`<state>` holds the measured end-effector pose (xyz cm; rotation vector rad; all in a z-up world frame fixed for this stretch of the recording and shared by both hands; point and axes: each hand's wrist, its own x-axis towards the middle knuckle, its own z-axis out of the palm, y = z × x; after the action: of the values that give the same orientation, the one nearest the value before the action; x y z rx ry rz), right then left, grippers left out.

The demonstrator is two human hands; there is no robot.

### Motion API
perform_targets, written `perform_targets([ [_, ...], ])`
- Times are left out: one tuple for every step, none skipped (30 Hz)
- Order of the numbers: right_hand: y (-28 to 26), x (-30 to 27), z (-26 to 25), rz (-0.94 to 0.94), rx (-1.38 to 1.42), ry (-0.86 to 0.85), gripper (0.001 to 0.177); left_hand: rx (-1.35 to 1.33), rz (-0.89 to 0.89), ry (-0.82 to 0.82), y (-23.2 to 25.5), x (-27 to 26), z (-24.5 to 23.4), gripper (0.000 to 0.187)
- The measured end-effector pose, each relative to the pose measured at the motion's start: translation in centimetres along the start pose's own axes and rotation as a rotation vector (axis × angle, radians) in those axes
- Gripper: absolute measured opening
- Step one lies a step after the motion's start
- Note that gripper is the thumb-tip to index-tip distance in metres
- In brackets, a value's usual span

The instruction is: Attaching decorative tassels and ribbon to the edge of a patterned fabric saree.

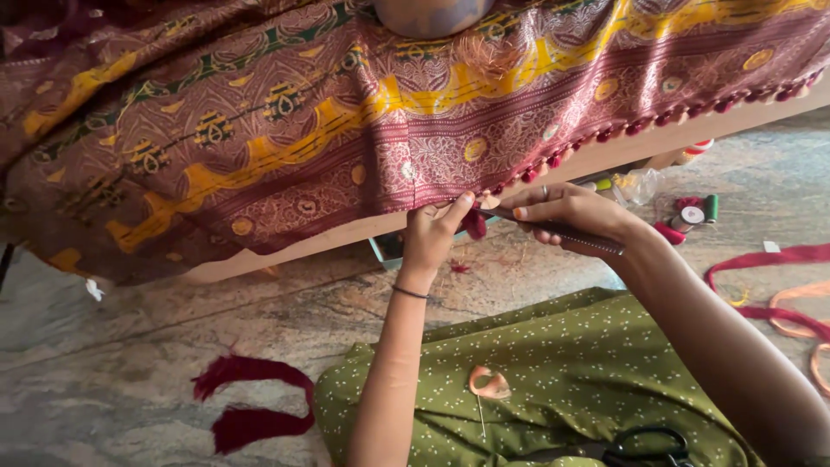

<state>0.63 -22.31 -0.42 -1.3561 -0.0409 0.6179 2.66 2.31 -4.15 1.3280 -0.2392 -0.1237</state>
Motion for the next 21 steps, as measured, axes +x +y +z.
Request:
perform_targets([
  [0.3, 0.0, -0.2, 0.002, 0.003, -0.002, 0.042, 0.002, -0.003, 0.002, -0.6, 0.0, -0.2, 0.022],
  [0.6, 0.1, -0.3, -0.005, -0.022, -0.043, 0.041, -0.003, -0.024, 0.005, -1.2, 0.0, -0.4, 0.021],
  [0.7, 0.1, -0.6, -0.015, -0.049, -0.081, 0.041, -0.008, -0.042, 0.006, -1.7, 0.1, -0.6, 0.022],
  [0.6, 0.1, -0.6, -0.015, -0.049, -0.081, 0.041, -0.008, -0.042, 0.006, -2.2, 0.2, -0.8, 0.022],
  [0.4, 0.0, -0.7, -0.015, -0.075, -0.094, 0.040, 0.001, -0.048, 0.013, -2.6, 0.2, -0.9, 0.021],
  [0.3, 0.0, -0.7, -0.015, -0.100, -0.106, 0.040, 0.009, -0.054, 0.020, -3.1, 0.3, -1.1, 0.022],
  [-0.1, -0.2, -0.4, -0.012, -0.100, -0.105, 0.040, 0.007, -0.056, 0.020, -2.8, 0.2, -0.9, 0.022],
  [-0.5, -0.4, -0.1, 0.011, -0.115, -0.098, 0.040, 0.003, -0.070, 0.022, -2.4, 0.1, -0.8, 0.022],
  [-0.9, -0.5, 0.1, 0.033, -0.130, -0.091, 0.040, -0.001, -0.084, 0.022, -2.1, 0.1, -0.7, 0.021],
  [-0.7, -0.4, -0.1, 0.035, -0.130, -0.089, 0.040, -0.003, -0.085, 0.020, -1.2, -0.1, -0.4, 0.021],
  [-0.4, -0.3, -0.4, 0.040, -0.150, -0.109, 0.040, -0.004, -0.084, 0.025, -0.4, -0.3, 0.0, 0.021],
  [-0.2, -0.3, -0.6, 0.046, -0.171, -0.130, 0.041, -0.004, -0.083, 0.029, 0.5, -0.5, 0.4, 0.020],
  [0.2, -0.2, -0.5, 0.047, -0.172, -0.127, 0.041, -0.006, -0.084, 0.027, 0.8, -0.6, 0.5, 0.020],
  [0.6, -0.2, -0.4, 0.051, -0.181, -0.111, 0.041, -0.052, -0.062, 0.000, 1.1, -0.6, 0.7, 0.020],
  [1.0, -0.2, -0.2, 0.055, -0.191, -0.096, 0.040, -0.098, -0.040, -0.026, 1.5, -0.6, 0.8, 0.021],
  [2.6, -0.3, -0.2, 0.056, -0.192, -0.094, 0.040, -0.100, -0.041, -0.027, 1.6, -0.7, 0.9, 0.021],
  [4.2, -0.3, -0.3, 0.073, -0.235, 0.041, 0.039, -0.139, -0.068, -0.058, 1.8, -0.8, 0.9, 0.022],
  [5.7, -0.4, -0.3, 0.089, -0.279, 0.175, 0.038, -0.178, -0.096, -0.089, 2.0, -0.9, 1.0, 0.025],
  [6.2, -1.4, 1.0, 0.092, -0.279, 0.176, 0.038, -0.180, -0.097, -0.089, 1.5, -1.0, 0.9, 0.025],
  [6.5, -2.5, 2.3, 0.265, -0.674, 0.255, 0.033, -0.121, -0.046, -0.090, 1.0, -1.1, 0.8, 0.025],
  [6.7, -3.3, 3.3, 0.436, -1.074, 0.332, 0.035, -0.063, 0.012, -0.091, 0.5, -0.9, 0.9, 0.025],
])
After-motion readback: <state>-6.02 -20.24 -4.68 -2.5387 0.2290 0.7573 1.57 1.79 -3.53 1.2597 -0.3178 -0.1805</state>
